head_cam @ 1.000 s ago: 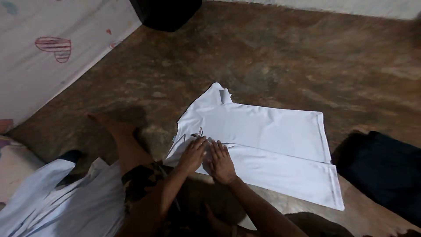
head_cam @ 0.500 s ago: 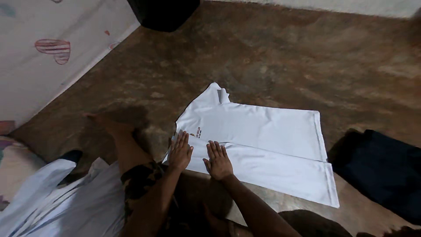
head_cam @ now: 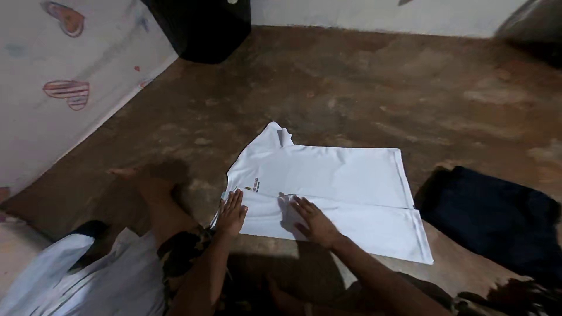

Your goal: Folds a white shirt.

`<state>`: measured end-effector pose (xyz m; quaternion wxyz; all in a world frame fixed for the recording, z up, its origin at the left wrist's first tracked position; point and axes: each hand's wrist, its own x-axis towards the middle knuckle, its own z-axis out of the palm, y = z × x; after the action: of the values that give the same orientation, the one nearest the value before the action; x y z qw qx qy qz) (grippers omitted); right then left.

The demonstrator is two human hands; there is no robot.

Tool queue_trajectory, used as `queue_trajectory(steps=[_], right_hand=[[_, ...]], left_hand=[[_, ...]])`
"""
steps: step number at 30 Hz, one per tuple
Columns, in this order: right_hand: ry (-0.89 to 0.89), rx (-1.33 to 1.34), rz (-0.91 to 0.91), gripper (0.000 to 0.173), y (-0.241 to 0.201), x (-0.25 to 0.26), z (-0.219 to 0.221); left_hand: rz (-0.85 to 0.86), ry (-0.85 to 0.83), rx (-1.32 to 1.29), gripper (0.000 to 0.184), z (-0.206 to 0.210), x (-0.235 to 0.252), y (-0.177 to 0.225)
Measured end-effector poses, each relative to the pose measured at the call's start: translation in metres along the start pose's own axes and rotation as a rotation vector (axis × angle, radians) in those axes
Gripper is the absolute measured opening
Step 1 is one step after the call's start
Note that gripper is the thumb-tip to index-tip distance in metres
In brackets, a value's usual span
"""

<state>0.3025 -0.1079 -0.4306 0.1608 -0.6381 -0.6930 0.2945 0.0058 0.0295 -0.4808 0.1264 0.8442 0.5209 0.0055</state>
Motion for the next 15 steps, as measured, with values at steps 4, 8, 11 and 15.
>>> queue_trajectory(steps=[4,8,11,15], right_hand=[[-0.199,-0.101,0.39,0.049,0.05,-0.082,-0.064],[-0.269,-0.248,0.665,0.045,0.084,-0.146,-0.077],[-0.264,-0.302,0.716,0.052,0.091,-0.16,-0.069],[-0.289,-0.36,0.751,0.066,0.095,-0.157,-0.058]], left_hand=[[-0.074,0.005,-0.07,0.054,-0.042,-0.001,0.016],[-0.032,-0.318,0.072,0.036,-0.072,-0.022,0.013],[-0.004,-0.459,0.224,0.04,-0.066,-0.039,0.001],[-0.035,-0.48,0.308,0.046,-0.062,-0.042,0.005]])
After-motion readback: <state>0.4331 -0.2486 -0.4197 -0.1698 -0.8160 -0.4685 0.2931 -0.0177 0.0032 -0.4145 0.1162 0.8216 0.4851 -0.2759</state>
